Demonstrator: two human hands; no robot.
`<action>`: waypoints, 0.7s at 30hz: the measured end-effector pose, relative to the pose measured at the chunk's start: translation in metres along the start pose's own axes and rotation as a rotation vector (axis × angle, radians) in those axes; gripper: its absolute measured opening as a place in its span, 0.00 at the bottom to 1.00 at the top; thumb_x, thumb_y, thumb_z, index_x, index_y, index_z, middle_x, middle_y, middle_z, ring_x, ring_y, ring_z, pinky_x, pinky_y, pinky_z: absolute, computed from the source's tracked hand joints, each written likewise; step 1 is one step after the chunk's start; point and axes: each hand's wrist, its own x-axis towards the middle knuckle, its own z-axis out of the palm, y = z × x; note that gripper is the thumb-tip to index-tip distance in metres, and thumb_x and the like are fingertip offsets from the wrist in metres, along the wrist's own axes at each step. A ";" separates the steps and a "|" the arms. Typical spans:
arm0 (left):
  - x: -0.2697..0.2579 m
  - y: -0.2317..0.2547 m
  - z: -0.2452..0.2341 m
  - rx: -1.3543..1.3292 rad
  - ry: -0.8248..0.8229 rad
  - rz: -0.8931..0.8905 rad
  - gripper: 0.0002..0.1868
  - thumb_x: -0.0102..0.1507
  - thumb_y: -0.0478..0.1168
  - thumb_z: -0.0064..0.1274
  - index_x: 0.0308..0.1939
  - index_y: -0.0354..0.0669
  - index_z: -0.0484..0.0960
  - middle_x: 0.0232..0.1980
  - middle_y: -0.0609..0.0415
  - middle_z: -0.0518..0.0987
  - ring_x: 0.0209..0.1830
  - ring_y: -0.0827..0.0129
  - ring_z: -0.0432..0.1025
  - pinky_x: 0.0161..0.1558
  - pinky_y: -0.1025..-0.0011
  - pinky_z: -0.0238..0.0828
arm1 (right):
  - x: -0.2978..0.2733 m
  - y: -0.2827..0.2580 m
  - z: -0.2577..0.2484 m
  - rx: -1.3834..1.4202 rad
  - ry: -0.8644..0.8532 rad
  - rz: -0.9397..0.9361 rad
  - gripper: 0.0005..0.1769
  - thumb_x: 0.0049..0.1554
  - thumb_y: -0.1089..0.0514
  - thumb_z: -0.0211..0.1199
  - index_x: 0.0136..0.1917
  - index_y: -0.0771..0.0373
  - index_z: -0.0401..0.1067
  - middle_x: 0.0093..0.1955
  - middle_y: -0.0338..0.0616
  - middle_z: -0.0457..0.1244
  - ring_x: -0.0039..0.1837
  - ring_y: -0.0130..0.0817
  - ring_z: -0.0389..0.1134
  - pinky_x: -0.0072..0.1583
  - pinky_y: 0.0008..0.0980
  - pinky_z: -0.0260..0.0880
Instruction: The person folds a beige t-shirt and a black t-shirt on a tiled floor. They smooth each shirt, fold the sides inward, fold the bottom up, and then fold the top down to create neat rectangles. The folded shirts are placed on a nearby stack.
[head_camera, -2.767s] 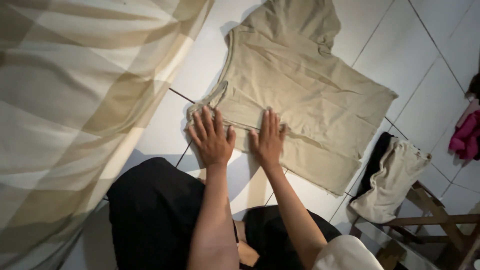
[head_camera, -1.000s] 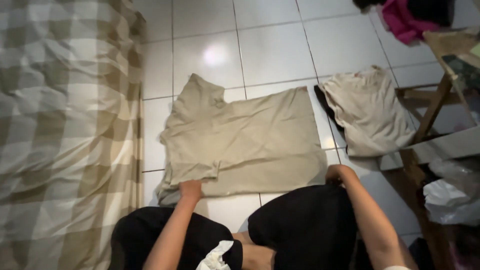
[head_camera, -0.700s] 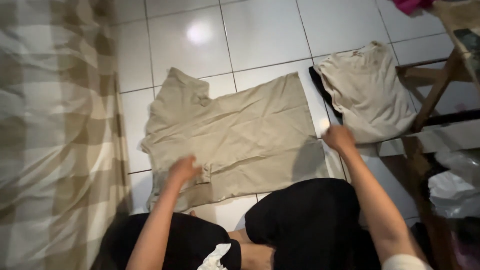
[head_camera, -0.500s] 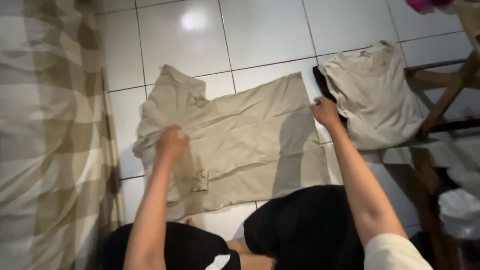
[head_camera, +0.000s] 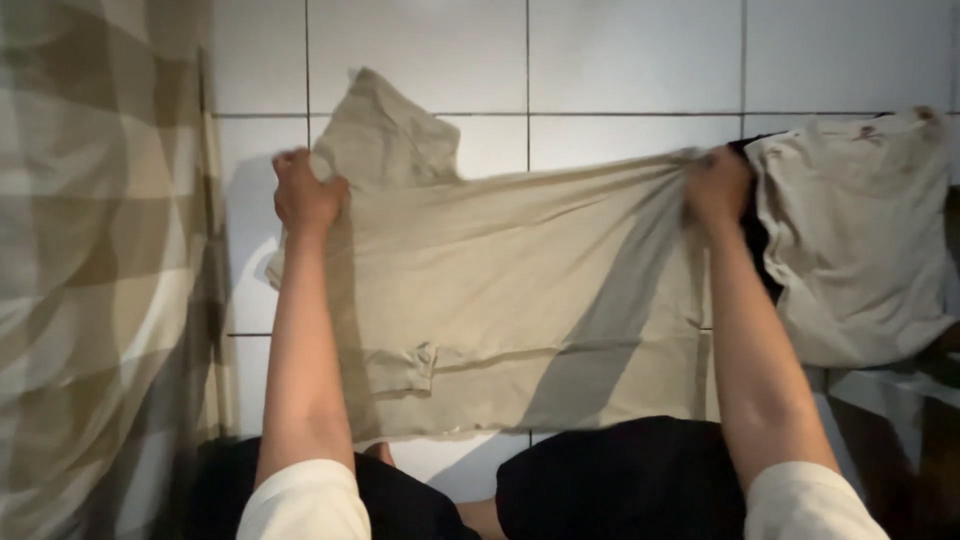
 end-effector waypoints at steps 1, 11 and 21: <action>0.004 0.010 -0.009 0.001 -0.010 -0.011 0.42 0.54 0.48 0.66 0.70 0.36 0.69 0.70 0.37 0.70 0.63 0.40 0.70 0.59 0.52 0.68 | -0.005 -0.004 -0.009 -0.008 -0.012 0.002 0.17 0.64 0.53 0.62 0.62 0.65 0.76 0.60 0.60 0.68 0.63 0.55 0.71 0.65 0.48 0.70; 0.061 0.057 0.039 -0.026 -0.143 0.030 0.52 0.53 0.53 0.73 0.74 0.40 0.61 0.65 0.44 0.75 0.67 0.44 0.66 0.61 0.45 0.60 | -0.014 -0.058 -0.046 -0.244 0.107 -0.460 0.23 0.45 0.58 0.64 0.56 0.62 0.75 0.52 0.56 0.67 0.58 0.60 0.66 0.53 0.58 0.66; 0.043 0.005 -0.024 -0.291 -0.236 0.302 0.30 0.55 0.43 0.64 0.60 0.34 0.80 0.55 0.37 0.82 0.56 0.48 0.77 0.55 0.58 0.73 | -0.092 -0.032 -0.095 -0.371 0.201 -0.589 0.09 0.48 0.60 0.68 0.35 0.62 0.68 0.39 0.53 0.62 0.47 0.57 0.64 0.50 0.55 0.61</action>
